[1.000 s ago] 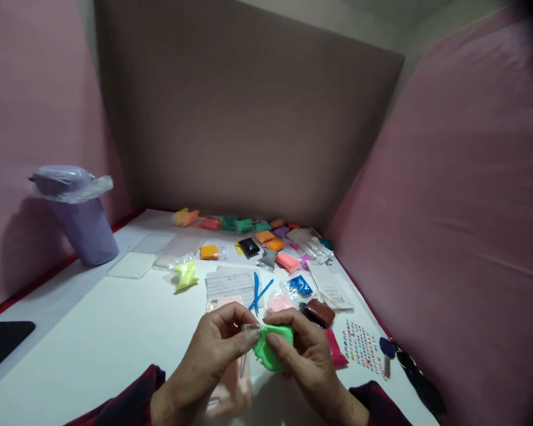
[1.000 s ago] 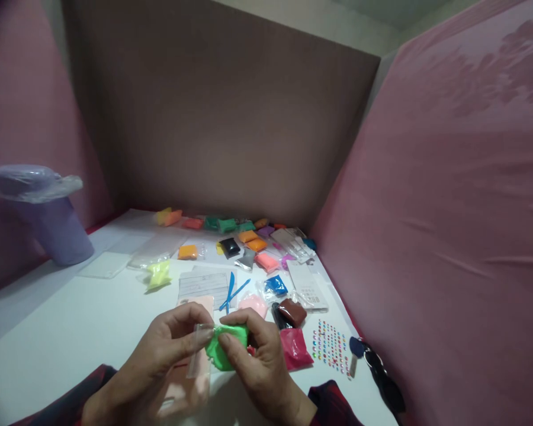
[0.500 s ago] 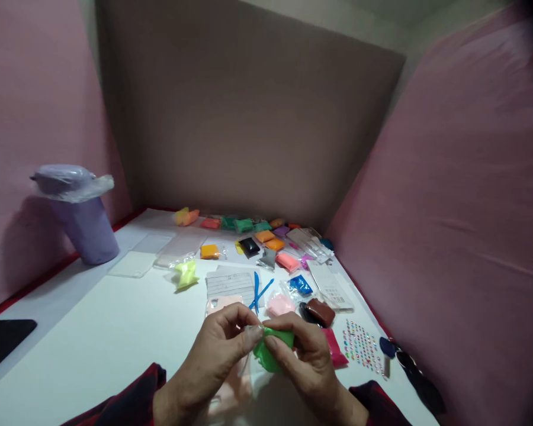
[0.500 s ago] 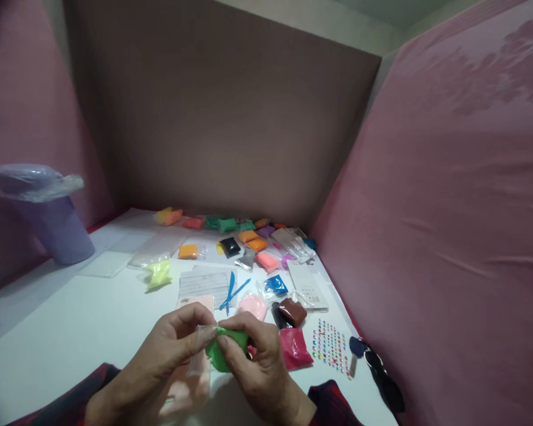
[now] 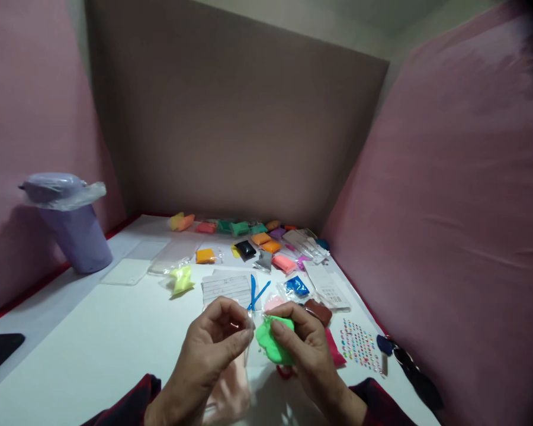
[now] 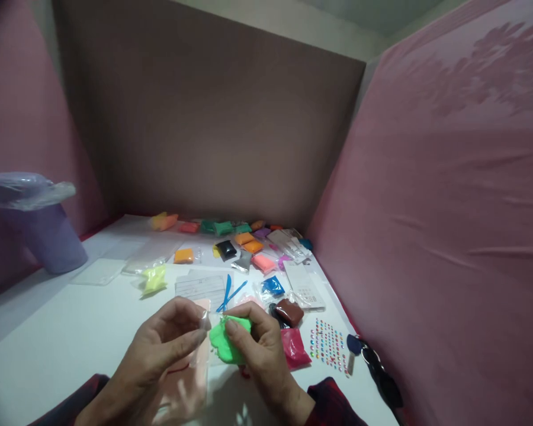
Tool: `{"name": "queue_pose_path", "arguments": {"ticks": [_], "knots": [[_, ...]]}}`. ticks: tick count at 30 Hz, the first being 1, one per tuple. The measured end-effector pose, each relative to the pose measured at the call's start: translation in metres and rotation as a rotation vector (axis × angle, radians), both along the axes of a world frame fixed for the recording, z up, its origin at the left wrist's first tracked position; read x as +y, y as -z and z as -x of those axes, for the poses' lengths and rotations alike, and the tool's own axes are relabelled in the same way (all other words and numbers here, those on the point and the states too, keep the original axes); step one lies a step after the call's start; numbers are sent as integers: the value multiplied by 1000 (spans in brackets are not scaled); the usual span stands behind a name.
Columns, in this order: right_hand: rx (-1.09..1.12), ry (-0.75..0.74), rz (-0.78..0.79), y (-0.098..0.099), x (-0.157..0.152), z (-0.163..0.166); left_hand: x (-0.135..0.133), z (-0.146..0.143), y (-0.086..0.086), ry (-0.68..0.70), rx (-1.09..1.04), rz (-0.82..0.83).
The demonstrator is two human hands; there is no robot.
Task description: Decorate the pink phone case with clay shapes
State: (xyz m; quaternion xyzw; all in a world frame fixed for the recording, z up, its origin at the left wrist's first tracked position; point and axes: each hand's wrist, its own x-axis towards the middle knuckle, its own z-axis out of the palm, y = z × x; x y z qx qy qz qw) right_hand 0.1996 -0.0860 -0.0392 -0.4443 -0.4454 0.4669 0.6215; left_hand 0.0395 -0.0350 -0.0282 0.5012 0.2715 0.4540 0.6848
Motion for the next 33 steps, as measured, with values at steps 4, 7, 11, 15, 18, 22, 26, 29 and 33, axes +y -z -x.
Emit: {"name": "queue_pose_path", "arguments": {"ticks": [4,7,11,15,18,22,26,29,33], "knots": [[26,33,10,3,4,-2,-4,3,-3,-108,150,-194],[24,4,4,6,4,-5,-3,3,-7,-109,265,-247],[-10,-29,-19,6,4,-8,-1,1,-10,-45,348,-326],[-32,-5,-74,5,5,-8,-2,1,-11,-46,385,-392],[-7,-16,-41,6,5,-6,-3,1,-11,-81,390,-463],[20,-35,15,7,3,-2,-2,1,-8,-126,382,-608],[17,-19,9,4,2,-1,-3,1,-7,-146,360,-687],[-6,-30,7,3,1,-1,-3,2,-8,-123,378,-666],[-20,-29,-16,3,0,-2,-3,1,-10,-111,395,-603]]}}
